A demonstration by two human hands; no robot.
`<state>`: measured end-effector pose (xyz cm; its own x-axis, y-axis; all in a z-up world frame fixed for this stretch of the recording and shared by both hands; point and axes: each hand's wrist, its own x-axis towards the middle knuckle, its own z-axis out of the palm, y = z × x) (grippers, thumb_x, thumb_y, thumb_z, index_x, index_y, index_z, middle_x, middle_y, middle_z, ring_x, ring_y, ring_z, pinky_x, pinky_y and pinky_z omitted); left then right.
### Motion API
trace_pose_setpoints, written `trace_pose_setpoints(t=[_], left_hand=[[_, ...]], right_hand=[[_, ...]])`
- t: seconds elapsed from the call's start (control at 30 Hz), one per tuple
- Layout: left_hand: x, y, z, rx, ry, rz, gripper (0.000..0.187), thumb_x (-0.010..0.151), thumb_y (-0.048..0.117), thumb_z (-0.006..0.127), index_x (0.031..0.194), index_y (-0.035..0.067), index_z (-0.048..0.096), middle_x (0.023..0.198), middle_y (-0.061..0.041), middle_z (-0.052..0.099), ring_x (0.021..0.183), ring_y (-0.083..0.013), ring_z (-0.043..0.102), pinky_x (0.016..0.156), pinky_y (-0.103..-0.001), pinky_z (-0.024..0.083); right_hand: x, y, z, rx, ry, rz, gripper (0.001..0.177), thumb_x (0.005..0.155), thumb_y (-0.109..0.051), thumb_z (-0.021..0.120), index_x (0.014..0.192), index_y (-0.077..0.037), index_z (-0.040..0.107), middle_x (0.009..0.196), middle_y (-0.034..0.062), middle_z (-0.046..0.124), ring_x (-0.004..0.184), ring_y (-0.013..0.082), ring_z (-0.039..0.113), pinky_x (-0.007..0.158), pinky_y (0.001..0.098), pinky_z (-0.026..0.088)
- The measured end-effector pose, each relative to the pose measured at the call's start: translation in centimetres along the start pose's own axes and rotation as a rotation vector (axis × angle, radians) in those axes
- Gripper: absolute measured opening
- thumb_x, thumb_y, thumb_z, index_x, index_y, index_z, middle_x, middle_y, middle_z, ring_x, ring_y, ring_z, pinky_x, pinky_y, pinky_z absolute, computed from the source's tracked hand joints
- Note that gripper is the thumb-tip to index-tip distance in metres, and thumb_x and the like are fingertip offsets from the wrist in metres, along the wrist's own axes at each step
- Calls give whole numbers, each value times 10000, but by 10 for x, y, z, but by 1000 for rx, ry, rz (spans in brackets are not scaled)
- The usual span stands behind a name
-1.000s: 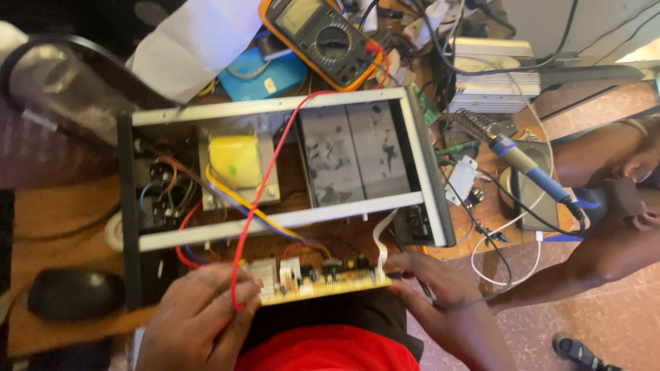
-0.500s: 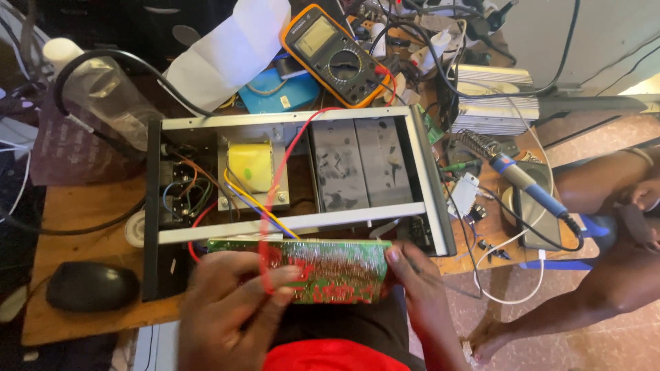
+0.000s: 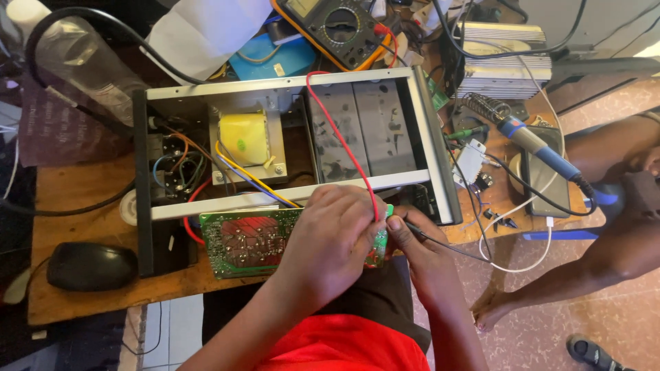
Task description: The person uses a multimeter to test electrical continuity on a green circuit board. They hold the red and black probes against various points on the board's surface while the board rests on a cluttered workbench.
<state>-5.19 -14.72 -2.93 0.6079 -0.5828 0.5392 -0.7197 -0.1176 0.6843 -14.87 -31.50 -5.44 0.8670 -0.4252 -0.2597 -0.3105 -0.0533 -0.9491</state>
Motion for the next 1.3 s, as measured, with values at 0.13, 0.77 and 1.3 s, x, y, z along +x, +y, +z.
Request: trace_pose_setpoints(t=[0.13,0.77,1.3], left_hand=[[6,-8,0,39,-87,-1,55,1010,87,666,980,57,632,983,-97,733,978,-324,670,878,-447,439],[45,11,-49,-301,-325,-191,143,1071,245,587,1097,128,664,988,-8,756,881,-191,709,836,-326,531],[52,-7,-23,-277,-180,-358,136,1003,280,706,1005,151,752,859,56,744,769,-72,636,711,-294,497]], right_hand=[[-1,12,1,-27,41,-7,259,1043,-292,671,1113,-69,784,736,56,657,679,131,635,658,285,569],[-14,-9,2,265,86,-183,189,929,-91,811,1089,-16,746,942,77,781,853,130,713,768,245,576],[-20,-55,-38,-76,88,-432,303,1013,-143,660,1248,24,752,1115,152,827,1023,207,810,963,291,641]])
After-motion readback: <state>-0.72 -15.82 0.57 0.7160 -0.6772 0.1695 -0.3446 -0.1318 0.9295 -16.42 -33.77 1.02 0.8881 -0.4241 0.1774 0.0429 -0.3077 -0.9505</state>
